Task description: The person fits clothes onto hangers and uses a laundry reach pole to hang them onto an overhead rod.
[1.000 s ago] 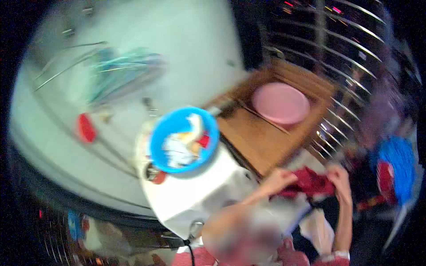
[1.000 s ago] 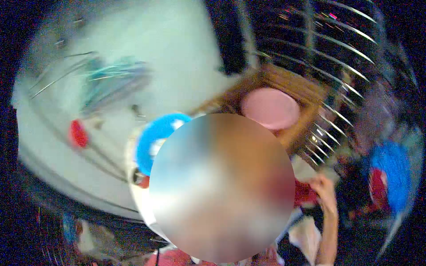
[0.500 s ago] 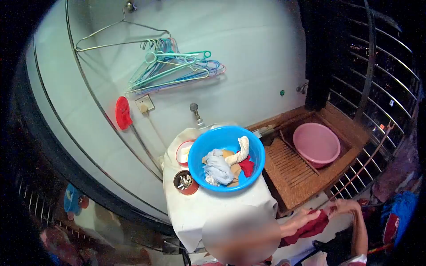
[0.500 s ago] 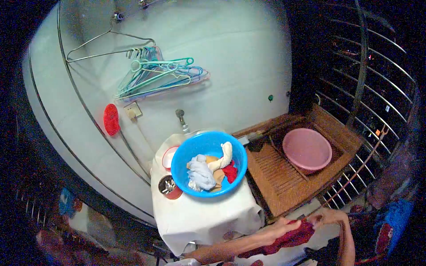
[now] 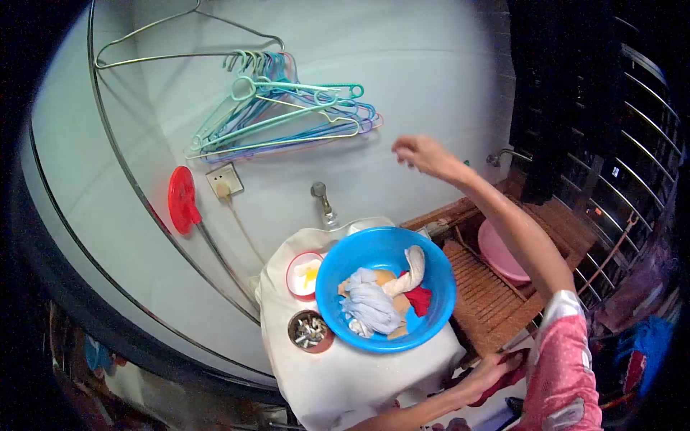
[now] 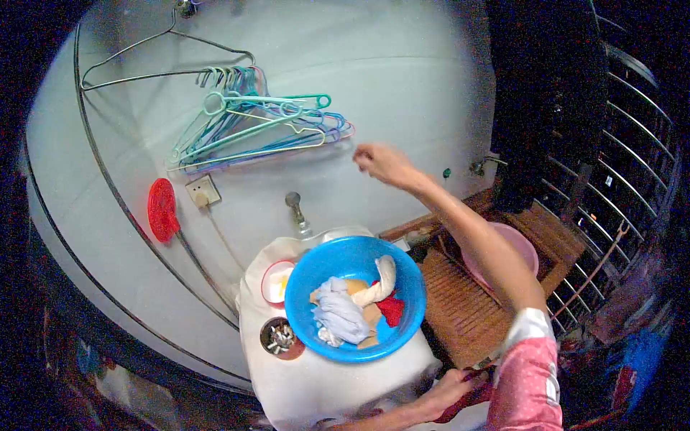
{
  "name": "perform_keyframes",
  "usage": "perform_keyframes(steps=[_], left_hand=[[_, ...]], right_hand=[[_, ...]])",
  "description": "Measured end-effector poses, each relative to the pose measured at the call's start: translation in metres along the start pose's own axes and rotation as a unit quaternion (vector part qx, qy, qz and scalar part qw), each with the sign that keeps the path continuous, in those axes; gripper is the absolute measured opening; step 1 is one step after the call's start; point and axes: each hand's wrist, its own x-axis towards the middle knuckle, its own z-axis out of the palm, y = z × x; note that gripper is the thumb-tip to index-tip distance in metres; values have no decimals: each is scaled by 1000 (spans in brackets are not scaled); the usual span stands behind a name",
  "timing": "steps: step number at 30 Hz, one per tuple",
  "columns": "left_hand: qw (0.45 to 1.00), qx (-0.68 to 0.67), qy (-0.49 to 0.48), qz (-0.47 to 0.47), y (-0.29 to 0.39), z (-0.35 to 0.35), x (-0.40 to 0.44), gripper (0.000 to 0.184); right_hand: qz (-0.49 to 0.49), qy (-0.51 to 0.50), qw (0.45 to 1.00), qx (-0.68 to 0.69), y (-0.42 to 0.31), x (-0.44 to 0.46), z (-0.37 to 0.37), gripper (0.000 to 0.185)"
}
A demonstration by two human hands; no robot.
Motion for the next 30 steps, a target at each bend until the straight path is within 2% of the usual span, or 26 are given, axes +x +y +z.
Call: perform_keyframes(steps=[2,4,5,6,7,8,12,13,14,17,20,21,23,27,30], left_hand=[[1000,-15,5,-2,27,-5,-20,27],[994,-101,26,19,38,-6,-35,28],[988,-146,36,30,43,-7,-40,28],[982,-184,6,31,51,-11,-48,28],[997,-71,7,-15,51,-18,-45,28],[997,44,8,-59,55,-27,-41,27],[997,44,13,-70,69,-37,-48,27],[997,8,1,-74,59,-42,-44,28],[996,-27,-10,-79,49,-47,-40,29],[988,-133,44,-60,30,-49,-32,29],[999,-20,39,-27,62,-44,-49,39],[999,4,32,-3,61,-47,-46,42],[997,10,-7,80,-1,-68,-7,43],[996,84,-16,-28,-15,-83,4,40],[999,23,-1,32,16,-70,-23,39]], right_hand=[[-4,99,995,-33,3,47,15,26],[-20,211,973,-91,3,85,25,26],[-15,226,970,-90,-2,98,27,26],[-10,240,967,-89,-7,109,30,25],[-4,254,963,-88,-9,118,32,25],[-3,254,963,-91,-10,127,35,25],[14,234,969,-75,-23,141,40,27],[24,223,972,-64,-28,136,42,28],[17,258,965,-46,-31,132,45,29],[-21,149,989,-3,-46,116,39,30],[-50,44,993,96,-56,107,37,31],[-68,82,990,88,-59,109,38,31],[-101,161,979,71,-61,110,39,31],[-108,267,947,144,-55,117,48,34],[-95,253,952,147,-47,115,38,33]])
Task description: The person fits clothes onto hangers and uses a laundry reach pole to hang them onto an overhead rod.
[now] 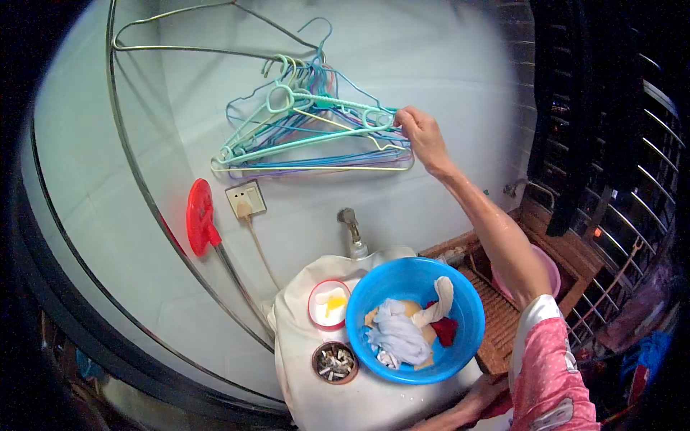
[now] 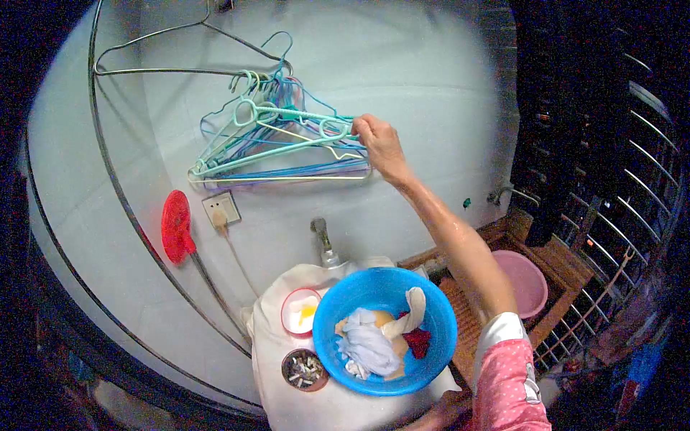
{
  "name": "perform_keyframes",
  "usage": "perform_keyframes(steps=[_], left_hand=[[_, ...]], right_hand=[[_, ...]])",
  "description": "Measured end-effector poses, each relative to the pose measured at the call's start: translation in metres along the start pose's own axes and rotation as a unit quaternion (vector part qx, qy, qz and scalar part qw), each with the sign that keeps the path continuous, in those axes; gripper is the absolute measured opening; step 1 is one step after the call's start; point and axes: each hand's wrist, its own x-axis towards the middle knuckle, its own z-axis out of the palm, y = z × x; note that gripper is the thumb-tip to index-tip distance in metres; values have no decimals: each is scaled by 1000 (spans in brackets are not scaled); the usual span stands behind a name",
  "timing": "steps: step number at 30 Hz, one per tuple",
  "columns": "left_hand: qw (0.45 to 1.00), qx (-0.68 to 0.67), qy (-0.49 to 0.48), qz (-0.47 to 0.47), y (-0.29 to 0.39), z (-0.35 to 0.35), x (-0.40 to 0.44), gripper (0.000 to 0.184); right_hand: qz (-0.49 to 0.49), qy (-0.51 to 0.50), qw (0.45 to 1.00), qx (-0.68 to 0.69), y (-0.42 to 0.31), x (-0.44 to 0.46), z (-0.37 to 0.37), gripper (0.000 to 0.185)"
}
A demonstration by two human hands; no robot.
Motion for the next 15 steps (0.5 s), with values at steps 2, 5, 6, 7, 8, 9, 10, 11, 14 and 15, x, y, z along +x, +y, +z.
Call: perform_keyframes(steps=[2,5,6,7,8,9,10,11,14,15], left_hand=[[998,-52,10,15,14,9,-15,37],[999,-2,11,-35,35,12,-23,34],[998,21,16,-48,39,17,-24,31],[997,45,21,-61,43,22,-24,28],[996,68,31,-57,27,25,-15,26],[994,91,42,-52,6,24,-6,24],[991,114,53,-47,-4,29,-1,23],[996,72,34,-48,-14,33,2,23],[994,2,-27,-107,21,45,-15,29],[995,-47,0,-86,-20,43,0,37]], right_hand=[[29,-12,999,-9,3,-8,-15,32],[57,4,998,1,6,-29,-46,29],[78,10,997,-9,16,-39,-62,28],[99,16,995,-18,26,-50,-77,27],[116,31,993,-16,36,-63,-97,25],[137,35,990,-19,40,-75,-114,26],[158,39,986,-22,40,-87,-132,27],[178,45,983,-24,40,-99,-147,27],[206,67,976,-5,47,-141,-188,26],[213,70,974,-4,45,-158,-201,26]])
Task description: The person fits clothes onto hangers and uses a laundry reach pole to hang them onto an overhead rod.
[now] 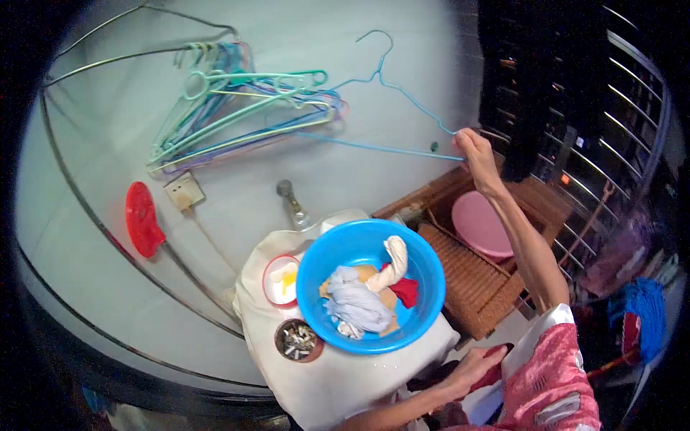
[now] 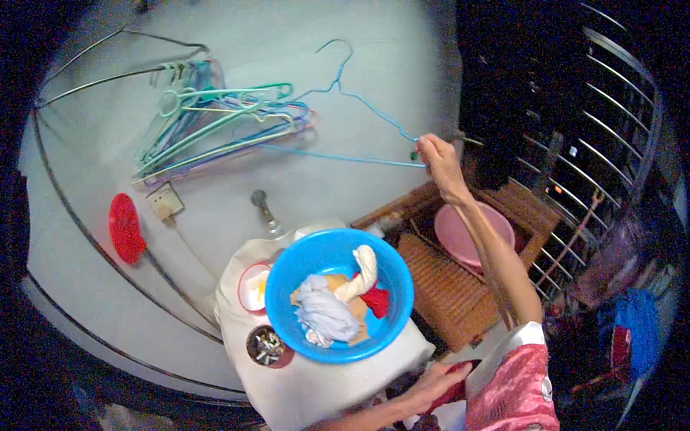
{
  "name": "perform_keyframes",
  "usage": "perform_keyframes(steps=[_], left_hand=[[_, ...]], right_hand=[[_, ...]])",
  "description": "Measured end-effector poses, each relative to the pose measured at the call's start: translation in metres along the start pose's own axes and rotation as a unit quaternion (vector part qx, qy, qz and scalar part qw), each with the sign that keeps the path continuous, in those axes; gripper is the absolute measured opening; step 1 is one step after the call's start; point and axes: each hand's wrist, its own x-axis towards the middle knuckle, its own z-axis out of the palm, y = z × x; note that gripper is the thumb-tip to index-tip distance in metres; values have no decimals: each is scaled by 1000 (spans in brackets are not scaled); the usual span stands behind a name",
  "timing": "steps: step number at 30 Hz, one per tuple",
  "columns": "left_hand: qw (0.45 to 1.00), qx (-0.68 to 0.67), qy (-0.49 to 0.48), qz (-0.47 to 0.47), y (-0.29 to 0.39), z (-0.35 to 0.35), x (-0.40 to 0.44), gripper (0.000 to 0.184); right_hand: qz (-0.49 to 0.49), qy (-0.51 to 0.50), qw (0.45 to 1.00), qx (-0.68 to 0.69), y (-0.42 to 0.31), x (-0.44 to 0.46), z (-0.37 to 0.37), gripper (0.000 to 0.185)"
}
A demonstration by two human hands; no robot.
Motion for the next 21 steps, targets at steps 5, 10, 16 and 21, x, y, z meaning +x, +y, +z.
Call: perform_keyframes(steps=[5,10,16,21], left_hand=[[997,27,1,-68,5,3,-3,39],[995,-50,18,-84,-4,8,11,36],[998,2,38,-40,-2,33,23,38],[997,-17,82,-3,-3,56,30,33]], right_hand=[[26,40,998,-51,11,-87,-66,26],[34,92,989,-113,23,-190,-129,25],[145,147,978,5,2,-319,-187,18],[226,8,973,36,-29,-363,-215,23]])
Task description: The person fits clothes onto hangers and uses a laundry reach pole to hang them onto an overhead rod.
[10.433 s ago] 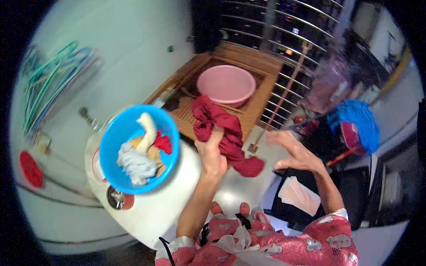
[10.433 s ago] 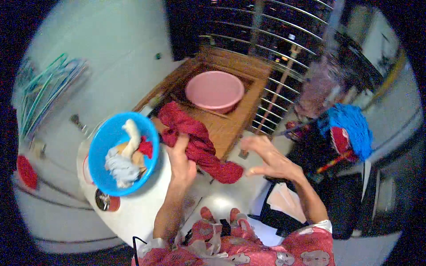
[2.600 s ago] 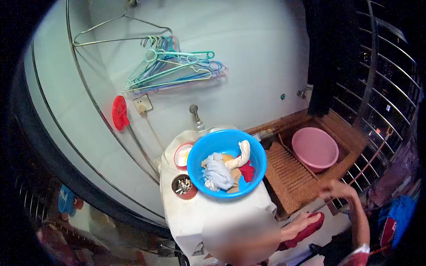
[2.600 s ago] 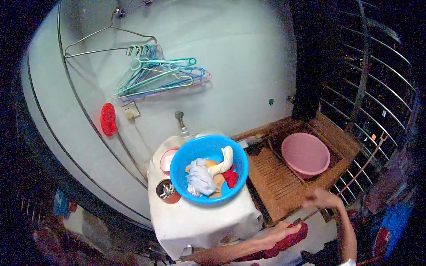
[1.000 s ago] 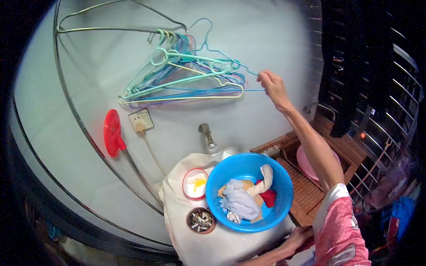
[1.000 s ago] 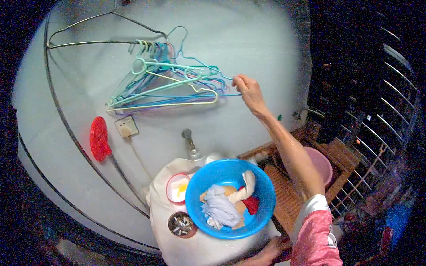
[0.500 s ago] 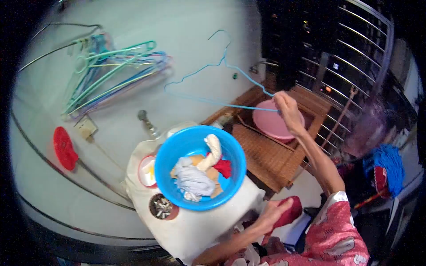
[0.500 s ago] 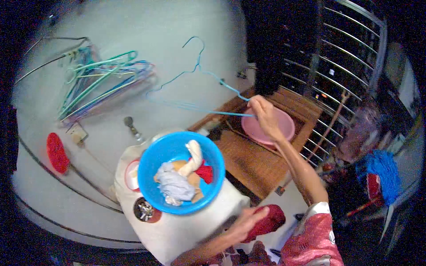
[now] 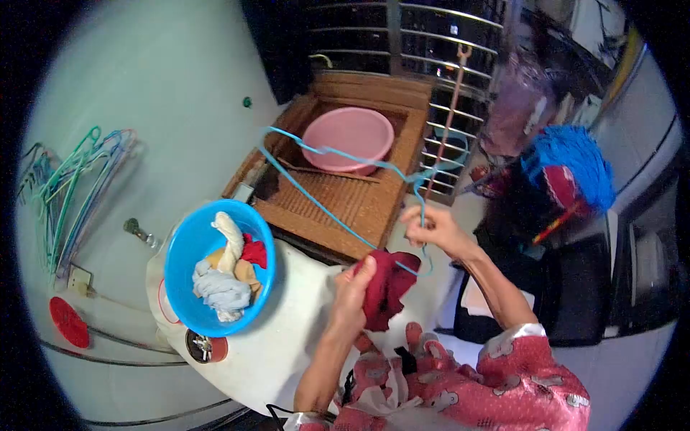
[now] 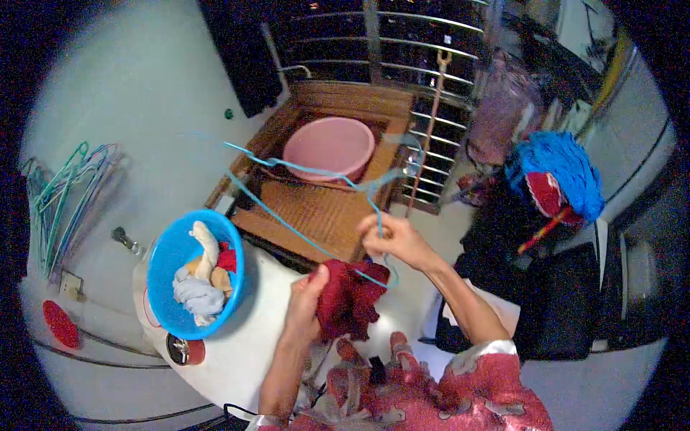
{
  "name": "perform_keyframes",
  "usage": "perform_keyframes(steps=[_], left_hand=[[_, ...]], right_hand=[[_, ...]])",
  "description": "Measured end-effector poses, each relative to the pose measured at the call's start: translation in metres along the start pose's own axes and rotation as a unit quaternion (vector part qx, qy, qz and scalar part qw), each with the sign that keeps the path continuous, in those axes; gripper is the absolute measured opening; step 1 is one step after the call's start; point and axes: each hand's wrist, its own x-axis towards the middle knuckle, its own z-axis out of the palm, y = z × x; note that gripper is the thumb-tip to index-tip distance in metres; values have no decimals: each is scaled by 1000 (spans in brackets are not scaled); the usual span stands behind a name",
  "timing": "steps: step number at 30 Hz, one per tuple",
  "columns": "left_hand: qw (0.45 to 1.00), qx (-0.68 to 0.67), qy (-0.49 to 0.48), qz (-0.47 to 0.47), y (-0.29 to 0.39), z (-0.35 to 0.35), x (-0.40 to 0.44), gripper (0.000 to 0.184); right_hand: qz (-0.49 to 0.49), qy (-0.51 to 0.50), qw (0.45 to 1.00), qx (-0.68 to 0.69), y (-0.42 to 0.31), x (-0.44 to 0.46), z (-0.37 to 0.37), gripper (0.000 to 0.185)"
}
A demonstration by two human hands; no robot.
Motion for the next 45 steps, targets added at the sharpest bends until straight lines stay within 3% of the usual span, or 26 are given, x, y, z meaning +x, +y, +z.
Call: perform_keyframes(steps=[3,7,12,15,22,31,36,40,41,43,45], left_hand=[[1000,16,12,20,1,13,-1,32],[999,18,1,46,4,23,-2,34],[989,108,25,102,9,36,0,36],[957,230,37,171,6,35,3,35],[897,391,58,199,-10,43,7,40],[887,393,64,234,-21,57,10,28],[916,343,56,202,-23,96,-5,25],[917,337,31,211,-28,107,3,22],[906,376,35,190,-29,112,2,23],[878,417,25,235,-29,120,-2,25],[865,413,-6,284,-40,120,2,26]], right_hand=[[107,24,977,184,-6,-1,-11,22],[21,30,907,419,-17,-15,-34,24],[3,91,940,328,-21,-30,-55,25],[0,100,960,261,-27,-47,-60,24],[-116,241,890,368,-14,-58,-54,14],[-98,271,877,384,-1,-74,-26,12],[-112,309,870,368,1,-73,-17,12],[-62,261,872,409,14,-82,14,12],[10,260,924,281,19,-89,28,12],[-42,274,870,407,31,-89,40,12],[-48,286,875,387,36,-90,34,13]])
